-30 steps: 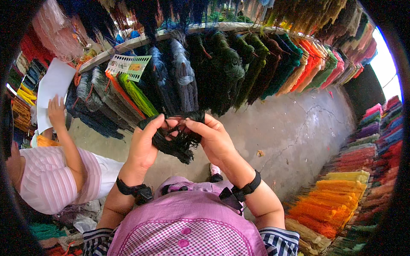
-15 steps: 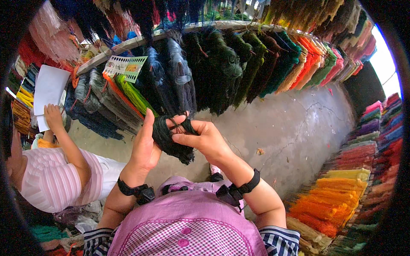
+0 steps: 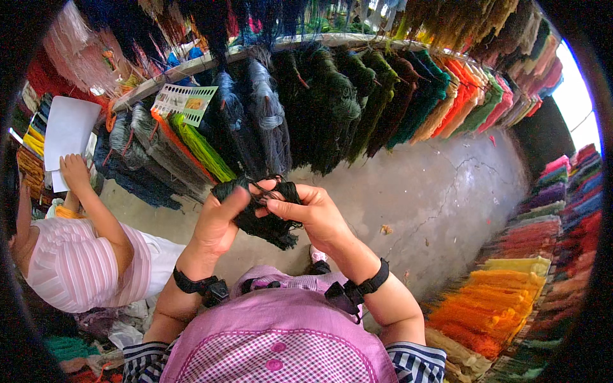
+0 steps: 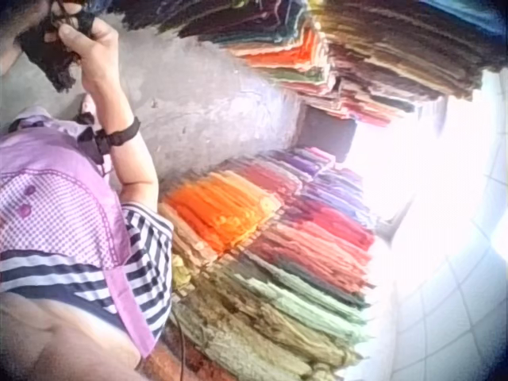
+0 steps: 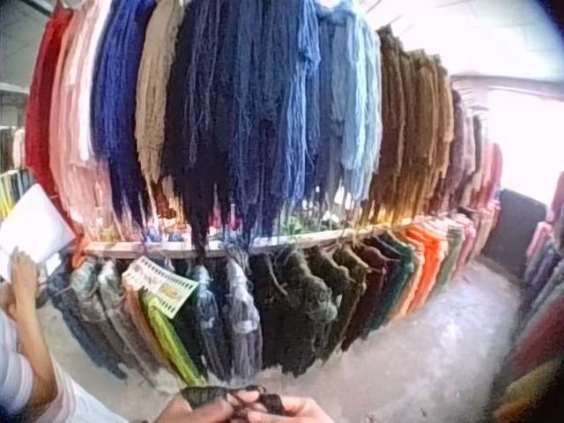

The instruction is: The person picks up a paper list and a thread card, then walks to the hanging thread bundles. They select bundles of green and dark green thread, looping strands through the holes in the thread card while referring to the list.

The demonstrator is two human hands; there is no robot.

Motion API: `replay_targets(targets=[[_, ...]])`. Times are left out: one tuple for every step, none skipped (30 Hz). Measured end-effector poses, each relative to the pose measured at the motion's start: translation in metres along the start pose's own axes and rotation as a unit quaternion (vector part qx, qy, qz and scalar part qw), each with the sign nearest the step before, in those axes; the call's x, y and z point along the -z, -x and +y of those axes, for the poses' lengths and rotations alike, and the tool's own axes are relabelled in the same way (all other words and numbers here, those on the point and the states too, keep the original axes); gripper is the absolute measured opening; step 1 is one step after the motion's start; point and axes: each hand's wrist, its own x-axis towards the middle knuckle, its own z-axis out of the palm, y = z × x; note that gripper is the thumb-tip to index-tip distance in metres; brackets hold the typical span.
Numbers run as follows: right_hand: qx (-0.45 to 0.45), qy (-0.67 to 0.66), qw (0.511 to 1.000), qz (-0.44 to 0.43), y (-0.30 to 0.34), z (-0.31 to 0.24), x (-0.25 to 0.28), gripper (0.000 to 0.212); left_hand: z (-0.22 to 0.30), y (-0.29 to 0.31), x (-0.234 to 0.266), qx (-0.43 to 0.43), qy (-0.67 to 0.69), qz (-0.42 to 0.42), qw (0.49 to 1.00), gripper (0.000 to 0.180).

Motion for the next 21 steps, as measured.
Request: replay_targets(targets=[[0.0,0.0,1.0,0.0,0.0,0.001,0.001,0.025,0.0,0.001,-0.001,-0.002,-0.054,0.0,0.999,0.031],[0.012,-0.004,1.0,0.027,-0.001,0.002,0.0,0.023,0.0,0.001,-0.001,-0.005,-0.108,0.001,0.994,0.023],[0.024,-0.008,0.998,0.053,-0.002,0.004,-0.001,0.022,-0.001,0.0,0.0,0.001,-0.083,0.011,0.997,0.021],[0.022,-0.007,0.998,0.052,-0.003,0.003,-0.003,0.022,-0.003,-0.001,0.002,0.001,-0.082,0.013,0.997,0.021],[0.029,-0.009,0.998,0.06,-0.004,0.001,-0.007,0.02,-0.006,-0.001,0.004,-0.009,-0.094,0.013,0.995,0.02],[0.036,-0.01,0.997,0.068,-0.004,0.0,-0.008,0.017,-0.008,-0.001,0.005,-0.019,-0.104,0.013,0.994,0.02],[0.035,-0.009,0.997,0.069,-0.005,0.003,-0.005,0.017,-0.009,-0.002,0.005,-0.019,-0.103,0.013,0.994,0.02],[0.03,-0.009,0.997,0.071,-0.007,0.008,0.002,0.016,-0.011,-0.004,0.004,-0.014,-0.089,0.022,0.996,0.018],[0.025,-0.009,0.997,0.075,-0.008,0.012,0.007,0.014,-0.012,-0.005,0.005,-0.009,-0.074,0.031,0.997,0.017],[0.023,-0.008,0.997,0.076,-0.008,0.012,0.008,0.014,-0.015,-0.007,0.007,-0.008,-0.072,0.032,0.997,0.017],[0.017,-0.028,0.997,0.076,-0.009,0.013,0.009,0.013,-0.019,-0.009,0.011,-0.004,-0.065,0.036,0.997,0.016],[0.012,-0.048,0.996,0.077,-0.01,0.013,0.01,0.013,-0.022,-0.01,0.014,0.0,-0.058,0.041,0.997,0.014],[0.01,-0.048,0.996,0.078,-0.011,0.013,0.012,0.013,-0.023,-0.011,0.016,0.002,-0.057,0.042,0.997,0.014],[0.005,-0.047,0.996,0.071,-0.013,0.013,0.015,0.014,-0.024,-0.013,0.017,0.012,-0.065,0.052,0.996,0.014],[-0.001,-0.046,0.997,0.065,-0.014,0.013,0.019,0.015,-0.026,-0.016,0.018,0.024,-0.072,0.06,0.995,0.013],[-0.003,-0.047,0.997,0.067,-0.016,0.011,0.021,0.015,-0.027,-0.019,0.017,0.026,-0.071,0.061,0.995,0.013],[0.011,-0.054,0.997,0.05,-0.017,0.008,0.021,0.014,-0.028,-0.022,0.014,0.024,-0.071,0.066,0.995,0.013],[0.023,-0.06,0.997,0.031,-0.017,0.006,0.025,0.012,-0.031,-0.026,0.011,0.022,-0.071,0.071,0.995,0.017],[0.018,-0.147,0.989,0.018,-0.019,0.009,0.037,0.011,-0.034,-0.033,0.016,0.04,-0.041,0.035,0.998,0.023],[0.013,-0.234,0.972,0.006,-0.02,0.011,0.052,0.011,-0.036,-0.039,0.025,0.059,-0.01,-0.002,0.998,0.029],[-0.021,-0.334,0.942,-0.013,-0.015,-0.001,0.059,0.011,-0.035,-0.04,0.029,0.129,0.162,0.023,0.978,0.032]])
